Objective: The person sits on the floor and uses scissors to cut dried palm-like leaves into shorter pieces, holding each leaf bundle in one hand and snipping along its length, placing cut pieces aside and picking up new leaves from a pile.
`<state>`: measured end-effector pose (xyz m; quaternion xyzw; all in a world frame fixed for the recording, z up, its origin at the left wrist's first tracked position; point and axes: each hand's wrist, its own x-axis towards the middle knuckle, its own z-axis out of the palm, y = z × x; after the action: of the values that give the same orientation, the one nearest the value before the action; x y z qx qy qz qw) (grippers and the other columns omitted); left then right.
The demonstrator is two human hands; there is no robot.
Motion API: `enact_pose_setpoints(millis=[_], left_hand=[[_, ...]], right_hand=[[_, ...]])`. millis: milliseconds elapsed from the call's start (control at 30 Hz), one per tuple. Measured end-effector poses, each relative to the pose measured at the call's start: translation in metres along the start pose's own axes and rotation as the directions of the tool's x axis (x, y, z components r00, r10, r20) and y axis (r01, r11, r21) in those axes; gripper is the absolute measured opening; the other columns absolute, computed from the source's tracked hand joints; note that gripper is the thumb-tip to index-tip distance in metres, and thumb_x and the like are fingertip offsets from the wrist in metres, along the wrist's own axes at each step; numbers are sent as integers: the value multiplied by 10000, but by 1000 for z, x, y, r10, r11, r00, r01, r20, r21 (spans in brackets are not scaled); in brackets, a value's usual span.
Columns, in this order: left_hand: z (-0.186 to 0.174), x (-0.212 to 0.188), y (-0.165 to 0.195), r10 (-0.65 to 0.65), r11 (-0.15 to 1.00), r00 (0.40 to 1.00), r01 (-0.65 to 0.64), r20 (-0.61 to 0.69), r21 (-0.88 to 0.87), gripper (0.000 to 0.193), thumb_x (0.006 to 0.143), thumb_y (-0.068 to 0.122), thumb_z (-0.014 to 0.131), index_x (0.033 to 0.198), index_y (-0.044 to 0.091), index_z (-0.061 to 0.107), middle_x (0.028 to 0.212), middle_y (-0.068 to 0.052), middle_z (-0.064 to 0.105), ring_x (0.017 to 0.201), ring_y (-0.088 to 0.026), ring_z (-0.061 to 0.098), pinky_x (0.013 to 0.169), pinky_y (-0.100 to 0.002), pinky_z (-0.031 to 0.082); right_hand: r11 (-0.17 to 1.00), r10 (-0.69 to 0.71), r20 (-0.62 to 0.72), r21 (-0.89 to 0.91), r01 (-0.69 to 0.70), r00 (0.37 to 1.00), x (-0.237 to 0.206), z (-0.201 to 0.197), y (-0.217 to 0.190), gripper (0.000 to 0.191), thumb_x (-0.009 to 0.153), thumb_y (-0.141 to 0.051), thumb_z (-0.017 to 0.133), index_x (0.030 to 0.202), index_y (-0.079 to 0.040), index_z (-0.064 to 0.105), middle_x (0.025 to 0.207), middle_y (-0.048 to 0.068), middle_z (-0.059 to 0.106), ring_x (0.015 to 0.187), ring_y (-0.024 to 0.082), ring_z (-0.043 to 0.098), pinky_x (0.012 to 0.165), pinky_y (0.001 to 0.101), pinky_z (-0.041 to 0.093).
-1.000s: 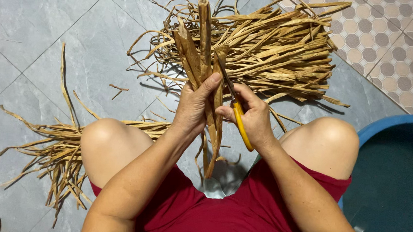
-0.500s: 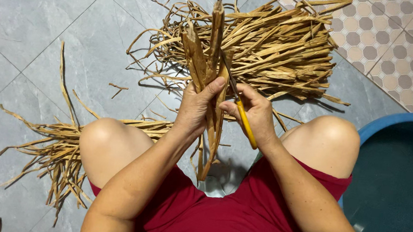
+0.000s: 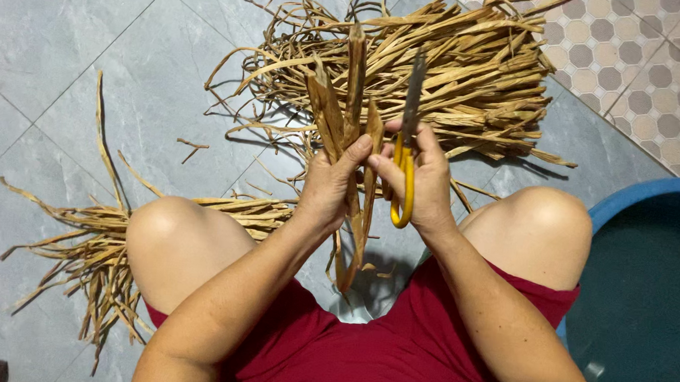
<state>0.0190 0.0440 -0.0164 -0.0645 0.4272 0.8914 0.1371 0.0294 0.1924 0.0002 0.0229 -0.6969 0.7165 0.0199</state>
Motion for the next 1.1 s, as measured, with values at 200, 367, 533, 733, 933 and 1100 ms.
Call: enact_pose_setpoints(millis=[200,367,533,733,933,1100], left_hand=[[-1,-7,-24,-26,974,997,10,69,224,457,949,369,639,1351,152,620,1161,42,722,1040,-74,666,876,-294,562],[-12,1,-42,-11,929,997,-19,79,369,390,1039,332,639,1272,25,695,1053,-82,738,936,-132,667,829,-308,555],[-15,-4,-50,43,840,991,-105,127,533,366,1040,298,648,1272,14,666,1086,-79,702,988,-116,646,871,-292,550],[-12,-5,-56,-16,917,979,-67,204,392,427,1027,390,660,1244,34,567,1066,13,616,970,-96,558,848,-294,476],[-25,2,-35,-112,965,993,99,40,242,479,921,535,648,1155,119,679,840,22,623,795,-102,589,728,-246,494],[-27,7,-3,20,985,1000,-18,-12,172,371,983,398,752,951,55,616,794,-20,616,729,-150,606,677,-301,521]], right_hand=[[998,-56,-120,-2,56,991,9,-13,-3,401,935,25,755,1273,-76,564,943,10,664,854,79,651,744,210,542],[990,-138,-96,22,141,986,5,-14,-1,457,955,33,751,1345,-80,540,1113,28,648,1042,91,636,929,244,559],[965,-247,-145,53,257,958,4,-31,-8,504,965,44,779,1374,-78,510,1153,38,642,1039,111,629,934,256,551],[956,-99,-155,261,137,983,11,-38,-15,437,955,5,742,1329,-72,529,1044,71,717,897,134,690,838,270,587],[947,-84,-50,307,95,995,8,-53,-30,396,967,19,730,1332,-49,592,1060,98,725,949,152,699,894,281,580],[918,-90,-8,386,86,996,8,-66,-40,411,946,38,733,1316,-60,583,1046,111,733,942,184,726,858,323,609]])
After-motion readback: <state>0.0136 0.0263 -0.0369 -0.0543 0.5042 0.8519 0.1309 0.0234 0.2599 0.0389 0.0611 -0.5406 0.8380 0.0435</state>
